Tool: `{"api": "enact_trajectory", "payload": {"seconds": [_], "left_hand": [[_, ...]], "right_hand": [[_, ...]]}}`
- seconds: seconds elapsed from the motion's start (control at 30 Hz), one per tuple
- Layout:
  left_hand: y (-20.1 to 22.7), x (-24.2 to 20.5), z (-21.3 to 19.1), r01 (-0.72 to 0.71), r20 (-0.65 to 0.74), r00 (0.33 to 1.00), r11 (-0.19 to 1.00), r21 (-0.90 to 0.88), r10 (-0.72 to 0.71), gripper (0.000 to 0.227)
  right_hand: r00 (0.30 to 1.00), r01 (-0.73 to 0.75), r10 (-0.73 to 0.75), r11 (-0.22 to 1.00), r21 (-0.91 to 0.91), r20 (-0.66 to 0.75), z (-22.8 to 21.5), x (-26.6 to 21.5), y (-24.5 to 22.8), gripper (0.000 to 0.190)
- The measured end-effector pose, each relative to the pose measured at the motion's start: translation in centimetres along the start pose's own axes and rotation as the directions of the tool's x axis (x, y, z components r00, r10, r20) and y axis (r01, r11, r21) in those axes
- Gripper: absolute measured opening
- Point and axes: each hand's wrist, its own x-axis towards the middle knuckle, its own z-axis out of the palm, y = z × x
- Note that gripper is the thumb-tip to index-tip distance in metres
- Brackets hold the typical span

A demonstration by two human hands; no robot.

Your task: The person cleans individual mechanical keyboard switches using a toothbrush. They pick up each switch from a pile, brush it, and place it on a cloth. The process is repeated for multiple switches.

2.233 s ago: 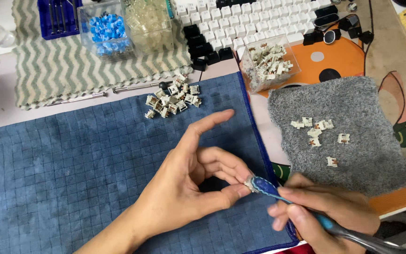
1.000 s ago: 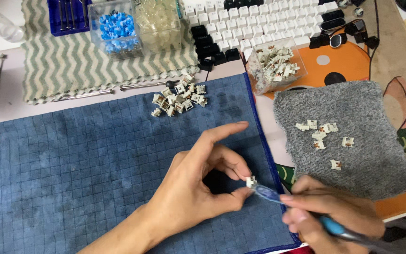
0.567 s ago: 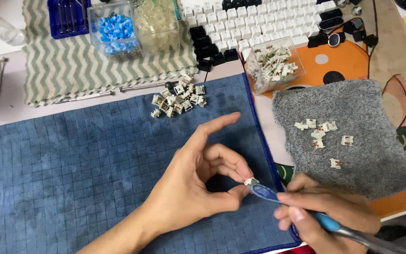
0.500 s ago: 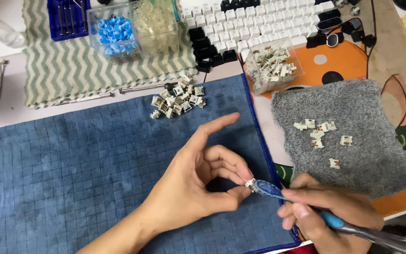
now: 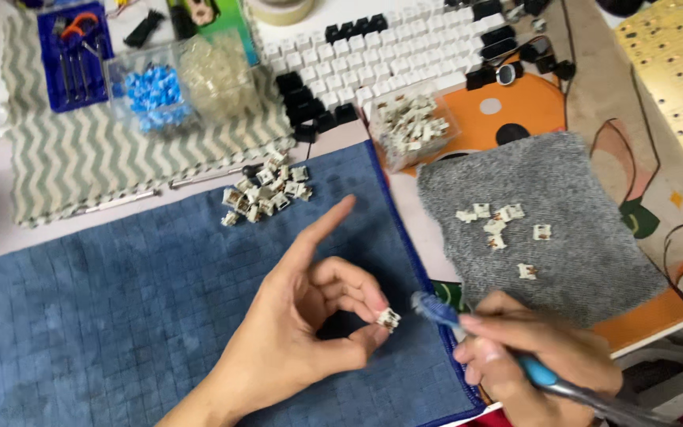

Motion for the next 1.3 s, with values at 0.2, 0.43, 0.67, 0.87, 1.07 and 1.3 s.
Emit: {"api": "enact_trajectory", "payload": {"seconds": [0.2,0.43,0.67,0.87,1.07,1.3], "left_hand": [[0.2,1.2,-0.2,-0.159,-0.061,0.983,0.969,0.19,0.173,0.095],[0.1,6.5,3.4,-0.403,0.258,0.912,0.588,0.701,0.318,0.048],[-1.5,7.6,3.1,-0.519,0.411,0.842,0.316,0.794,0.349,0.033],[2.5,4.5,-4.5,-0.333,0.284,0.789,-0.01,0.943,0.545,0.029],[3.4,4.3,-7.4,-0.112,0.239,0.855,-0.286,0.952,0.461,0.033],[3.7,4.6,-6.1,-0.273,0.327,0.805,-0.18,0.945,0.495,0.016]], "right_hand": [[0.828,0.508,-0.549,0.821,0.259,0.116,0.4,1.0,0.7,0.014],[0.834,0.505,-0.55,0.795,0.336,0.048,0.8,0.2,1.2,0.012],[0.927,0.336,-0.329,0.942,-0.008,0.179,-4.5,-1.4,3.9,0.017],[0.851,0.321,-0.235,0.94,-0.111,0.469,-9.7,3.9,8.6,0.049],[0.952,0.151,-0.089,0.968,-0.198,0.291,-8.6,3.4,1.5,0.031],[0.933,0.318,-0.321,0.947,0.044,0.164,-4.2,3.3,2.8,0.02]]}}
